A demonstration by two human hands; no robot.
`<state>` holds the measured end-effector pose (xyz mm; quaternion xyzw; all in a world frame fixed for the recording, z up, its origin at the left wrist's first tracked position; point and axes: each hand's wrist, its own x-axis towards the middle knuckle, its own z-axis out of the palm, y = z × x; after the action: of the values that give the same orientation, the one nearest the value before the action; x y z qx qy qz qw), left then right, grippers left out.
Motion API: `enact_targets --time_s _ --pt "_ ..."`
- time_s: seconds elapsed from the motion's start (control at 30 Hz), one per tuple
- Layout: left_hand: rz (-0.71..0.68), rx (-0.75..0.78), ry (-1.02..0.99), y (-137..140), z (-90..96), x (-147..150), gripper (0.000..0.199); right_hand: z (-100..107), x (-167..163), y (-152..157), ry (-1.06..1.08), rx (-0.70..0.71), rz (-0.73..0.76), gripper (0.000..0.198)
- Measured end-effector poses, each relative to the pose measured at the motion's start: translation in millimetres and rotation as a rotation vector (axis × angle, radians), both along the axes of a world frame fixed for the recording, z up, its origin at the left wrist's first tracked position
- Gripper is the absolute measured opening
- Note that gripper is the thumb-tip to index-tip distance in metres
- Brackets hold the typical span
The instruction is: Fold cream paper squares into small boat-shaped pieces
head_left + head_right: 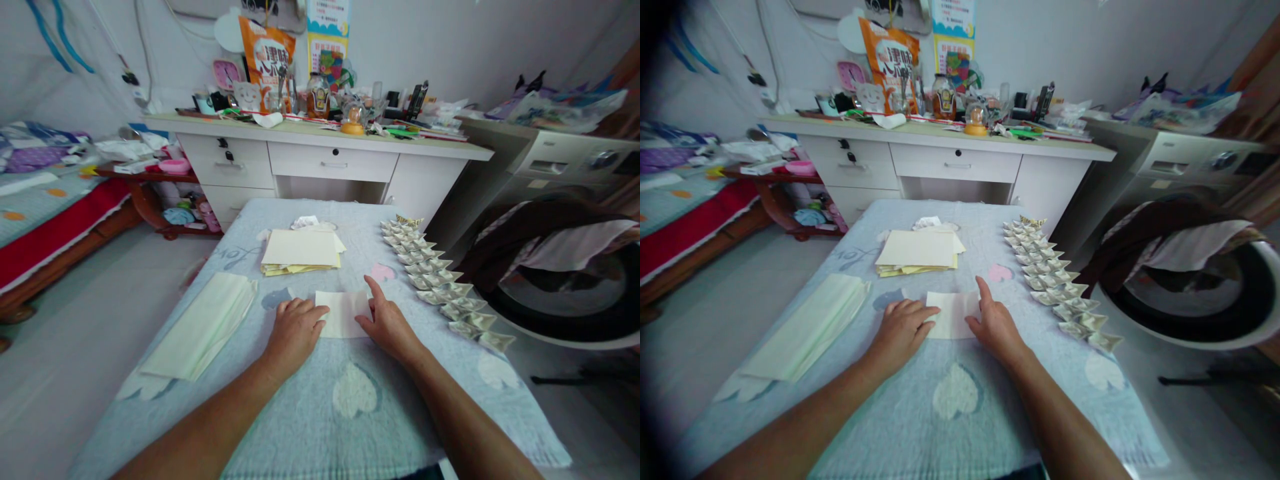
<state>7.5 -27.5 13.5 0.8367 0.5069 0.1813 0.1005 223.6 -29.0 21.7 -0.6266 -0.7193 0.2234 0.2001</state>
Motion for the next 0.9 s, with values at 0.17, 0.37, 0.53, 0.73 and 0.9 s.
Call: enact_targets --time_s 0.17,0.37,0.53,0.73,0.9 --pt "0.038 0.065 0.047 -2.8 0.4 1.5 0.026 -1.8 1.2 -0.2 -0.091 -0.007 -0.001 0.085" --pt "-0.051 0.121 0.077 -2.3 -3.6 1.9 0.024 -2.3 3.0 0.0 -0.087 -0.018 -0.001 0.085" --pt "-0.136 0.130 0.092 -2.1 -12.5 2.0 0.028 -0.9 2.5 -0.1 -0.043 0.003 -0.017 0.076" --pt "-0.163 0.173 0.146 -2.3 -18.8 3.5 0.036 -3.4 1.7 1.3 -0.110 0.008 -0.010 0.078" --pt "-0.164 0.152 0.138 -2.6 -20.7 3.1 0.038 -3.5 1.1 1.4 -0.159 0.020 -0.014 0.077"
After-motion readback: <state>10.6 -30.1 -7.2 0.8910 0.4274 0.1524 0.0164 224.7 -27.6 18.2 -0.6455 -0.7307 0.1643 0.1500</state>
